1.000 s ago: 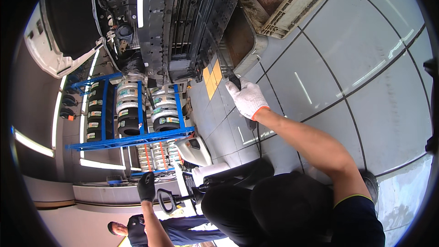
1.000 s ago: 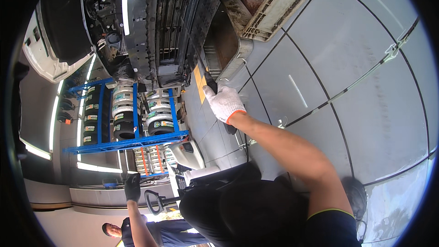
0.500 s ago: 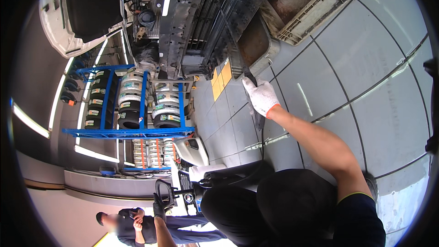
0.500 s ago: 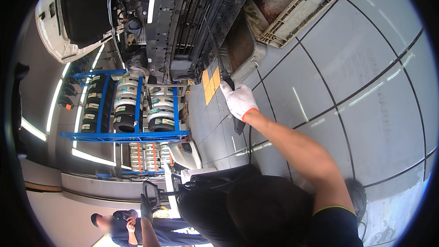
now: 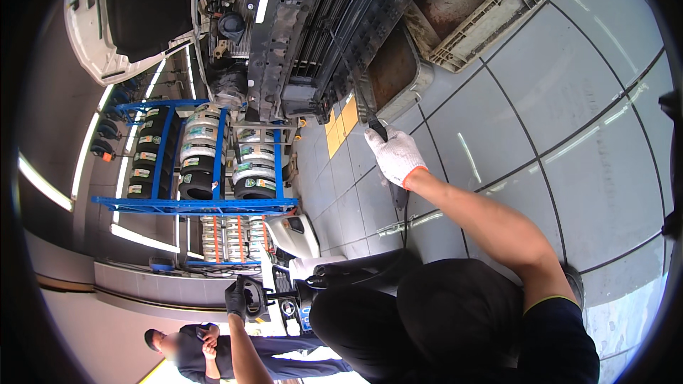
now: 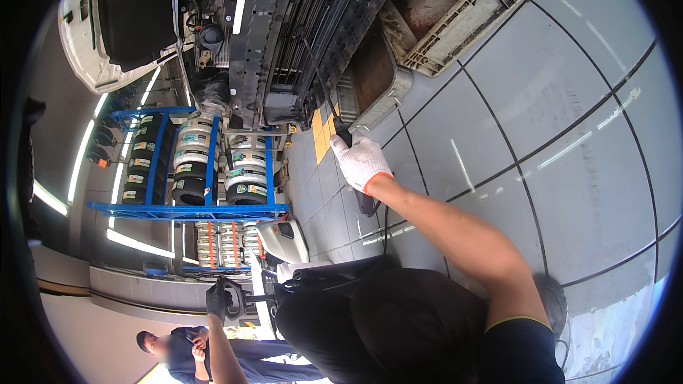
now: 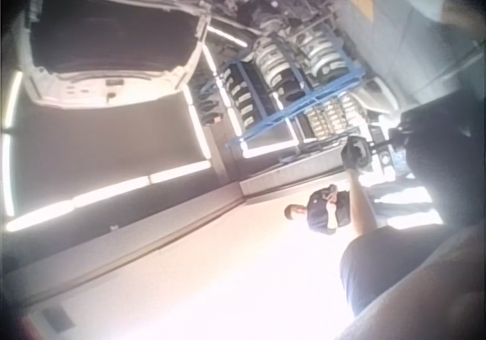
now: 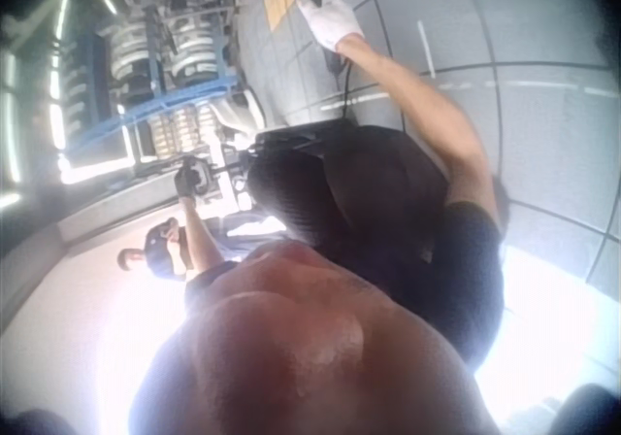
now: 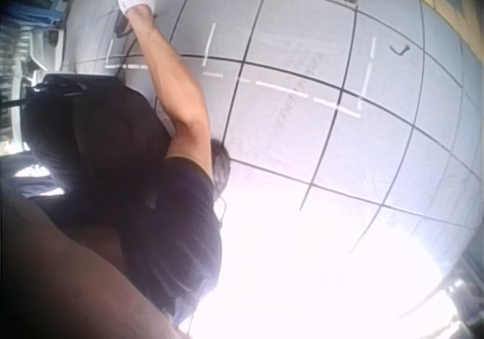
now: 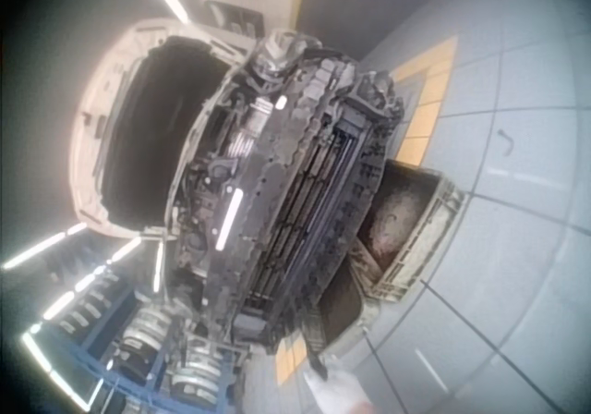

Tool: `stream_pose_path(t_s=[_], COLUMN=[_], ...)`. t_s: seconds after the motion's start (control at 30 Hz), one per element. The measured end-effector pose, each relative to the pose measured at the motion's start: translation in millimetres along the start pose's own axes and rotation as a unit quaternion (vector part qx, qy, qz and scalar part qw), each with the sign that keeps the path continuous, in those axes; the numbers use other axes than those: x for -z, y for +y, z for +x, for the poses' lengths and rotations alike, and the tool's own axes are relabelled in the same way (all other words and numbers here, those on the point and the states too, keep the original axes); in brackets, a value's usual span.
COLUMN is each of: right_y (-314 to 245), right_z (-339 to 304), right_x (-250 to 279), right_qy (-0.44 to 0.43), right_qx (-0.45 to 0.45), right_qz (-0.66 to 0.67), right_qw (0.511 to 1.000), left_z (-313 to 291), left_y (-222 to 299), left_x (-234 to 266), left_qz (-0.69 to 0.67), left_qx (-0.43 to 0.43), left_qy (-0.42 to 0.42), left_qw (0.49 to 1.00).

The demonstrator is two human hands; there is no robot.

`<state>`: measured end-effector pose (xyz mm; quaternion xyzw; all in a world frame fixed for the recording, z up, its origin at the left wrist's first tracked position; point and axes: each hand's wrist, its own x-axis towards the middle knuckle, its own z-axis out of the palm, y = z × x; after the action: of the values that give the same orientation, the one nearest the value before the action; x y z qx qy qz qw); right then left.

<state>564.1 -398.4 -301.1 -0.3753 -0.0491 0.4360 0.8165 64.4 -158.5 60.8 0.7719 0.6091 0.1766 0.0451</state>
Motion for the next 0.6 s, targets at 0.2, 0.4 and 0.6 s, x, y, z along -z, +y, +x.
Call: stream_pose_path(t_s=[0.2, 0.4, 0.6], right_y=[-14, -16, -14], right_z=[22, 29, 36], right_x=[-3, -2, -1], right_qy=[-0.012, 0.0, 0.12], right_qx=[-0.042, -0.028, 0.124], right_qz=[0.007, 0.085, -0.118], right_qw=[0.999, 0.996, 0.978], left_z=[1, -8, -3], left_y=[17, 19, 5], left_x=[-6, -22, -22], left_qz=[0.019, 0.066, 0.051], left_qx=[0.037, 0.005, -0.028], left_qy=[-0.018, 0.036, 0.056], left_qw=[0.999, 0.997, 0.997])
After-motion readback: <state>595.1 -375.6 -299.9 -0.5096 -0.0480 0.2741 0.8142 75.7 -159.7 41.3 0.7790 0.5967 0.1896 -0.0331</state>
